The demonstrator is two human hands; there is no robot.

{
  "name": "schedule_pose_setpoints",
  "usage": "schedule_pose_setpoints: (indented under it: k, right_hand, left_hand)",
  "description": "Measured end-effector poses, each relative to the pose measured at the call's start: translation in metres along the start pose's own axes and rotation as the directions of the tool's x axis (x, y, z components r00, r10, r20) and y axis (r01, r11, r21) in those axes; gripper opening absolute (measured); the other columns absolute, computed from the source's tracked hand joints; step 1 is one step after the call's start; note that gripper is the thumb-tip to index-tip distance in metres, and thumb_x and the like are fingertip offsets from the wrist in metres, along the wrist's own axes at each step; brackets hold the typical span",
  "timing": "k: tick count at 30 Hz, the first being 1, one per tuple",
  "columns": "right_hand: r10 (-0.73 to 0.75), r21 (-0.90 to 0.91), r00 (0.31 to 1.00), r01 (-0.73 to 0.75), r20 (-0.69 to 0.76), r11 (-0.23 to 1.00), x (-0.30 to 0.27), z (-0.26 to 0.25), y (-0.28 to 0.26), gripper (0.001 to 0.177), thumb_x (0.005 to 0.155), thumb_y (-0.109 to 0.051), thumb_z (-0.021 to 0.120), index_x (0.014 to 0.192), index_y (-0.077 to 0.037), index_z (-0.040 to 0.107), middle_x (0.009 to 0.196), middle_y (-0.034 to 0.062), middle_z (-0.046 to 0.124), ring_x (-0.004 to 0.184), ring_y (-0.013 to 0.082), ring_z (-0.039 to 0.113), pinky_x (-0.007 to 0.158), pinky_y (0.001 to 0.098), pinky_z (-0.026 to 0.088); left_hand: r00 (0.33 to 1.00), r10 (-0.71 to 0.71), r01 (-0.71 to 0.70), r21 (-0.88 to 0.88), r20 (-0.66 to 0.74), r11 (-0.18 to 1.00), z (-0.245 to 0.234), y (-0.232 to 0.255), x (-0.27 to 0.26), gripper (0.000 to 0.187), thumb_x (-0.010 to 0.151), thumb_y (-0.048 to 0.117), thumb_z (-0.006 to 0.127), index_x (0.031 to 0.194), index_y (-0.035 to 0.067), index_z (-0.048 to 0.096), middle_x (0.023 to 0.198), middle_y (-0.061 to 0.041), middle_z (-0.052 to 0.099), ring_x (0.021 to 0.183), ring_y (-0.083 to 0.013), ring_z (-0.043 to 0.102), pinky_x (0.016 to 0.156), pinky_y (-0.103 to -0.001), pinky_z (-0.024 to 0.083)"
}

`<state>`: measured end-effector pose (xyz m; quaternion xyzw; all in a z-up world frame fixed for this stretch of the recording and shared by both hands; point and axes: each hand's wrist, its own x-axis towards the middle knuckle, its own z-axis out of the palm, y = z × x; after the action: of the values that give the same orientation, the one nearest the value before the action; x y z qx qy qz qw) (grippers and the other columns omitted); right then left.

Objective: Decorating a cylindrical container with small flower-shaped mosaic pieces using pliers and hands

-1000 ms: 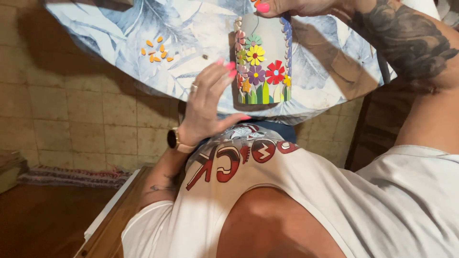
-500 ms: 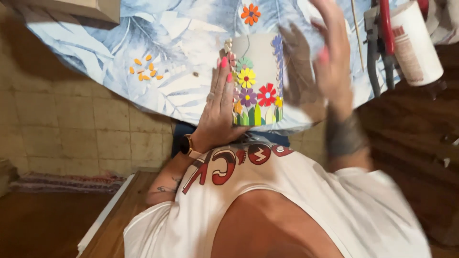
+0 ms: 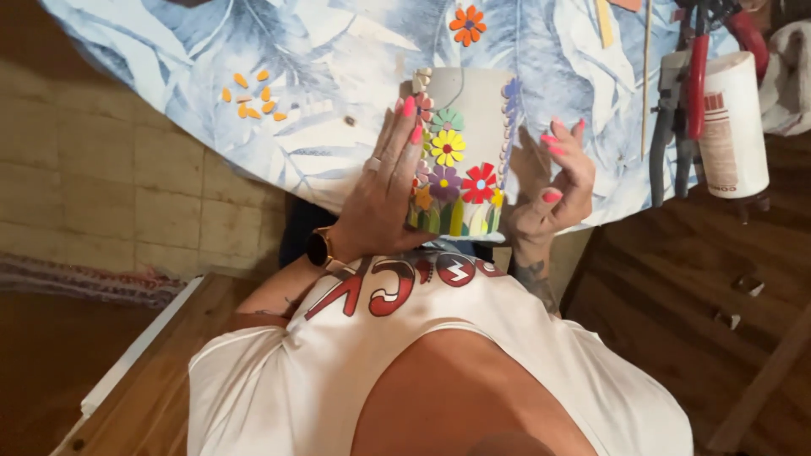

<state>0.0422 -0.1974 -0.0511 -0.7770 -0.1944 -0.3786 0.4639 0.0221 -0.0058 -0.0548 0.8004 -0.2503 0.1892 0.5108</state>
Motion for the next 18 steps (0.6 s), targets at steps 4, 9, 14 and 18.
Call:
schedule_pose_setpoints:
  k: [4, 9, 14, 18]
  right_hand:
    - [0.070, 0.007, 0.997, -0.071, 0.039, 0.997, 0.008, 0.007, -0.010, 0.050, 0.091, -0.033, 0.031, 0.084, 0.014, 0.048, 0.081, 0.0247, 0.053, 0.088, 0.0397, 0.055, 0.091, 0.0541, 0.032]
    - [0.097, 0.002, 0.993, -0.098, 0.062, 0.995, 0.011, 0.009, -0.013, 0.047, 0.092, -0.028, 0.028, 0.082, 0.013, 0.049, 0.081, 0.0239, 0.054, 0.087, 0.0378, 0.057, 0.089, 0.0513, 0.036]
    - [0.096, 0.053, 0.993, -0.100, 0.065, 0.994, 0.008, 0.007, -0.007, 0.041, 0.092, -0.022, 0.026, 0.083, 0.011, 0.049, 0.080, 0.0225, 0.053, 0.084, 0.0364, 0.057, 0.087, 0.0502, 0.039]
    - [0.106, 0.053, 0.992, -0.109, 0.065, 0.993, 0.010, 0.006, -0.008, 0.041, 0.093, -0.022, 0.026, 0.083, 0.011, 0.048, 0.080, 0.0223, 0.053, 0.084, 0.0364, 0.057, 0.086, 0.0491, 0.040]
  left_hand:
    - [1.000, 0.022, -0.022, -0.011, 0.003, 1.000, 0.001, -0.004, -0.005, 0.095, 0.071, 0.058, 0.061, 0.130, -0.005, 0.020, 0.137, -0.026, 0.015, 0.128, -0.0426, 0.016, 0.107, -0.052, 0.017]
    - [0.999, 0.010, -0.009, -0.027, 0.036, 1.000, -0.001, -0.003, -0.005, 0.094, 0.069, 0.049, 0.069, 0.131, -0.003, 0.020, 0.138, -0.025, 0.014, 0.128, -0.0429, 0.015, 0.106, -0.052, 0.019]
    - [0.998, -0.054, 0.055, -0.026, 0.040, 0.998, -0.003, 0.003, -0.001, 0.093, 0.071, 0.047, 0.069, 0.132, -0.002, 0.018, 0.139, -0.024, 0.012, 0.130, -0.0414, 0.014, 0.107, -0.051, 0.018]
    - [0.999, -0.029, 0.030, -0.018, 0.030, 0.999, -0.002, 0.003, 0.000, 0.091, 0.070, 0.045, 0.072, 0.130, -0.002, 0.022, 0.138, -0.025, 0.015, 0.128, -0.0437, 0.016, 0.105, -0.053, 0.019]
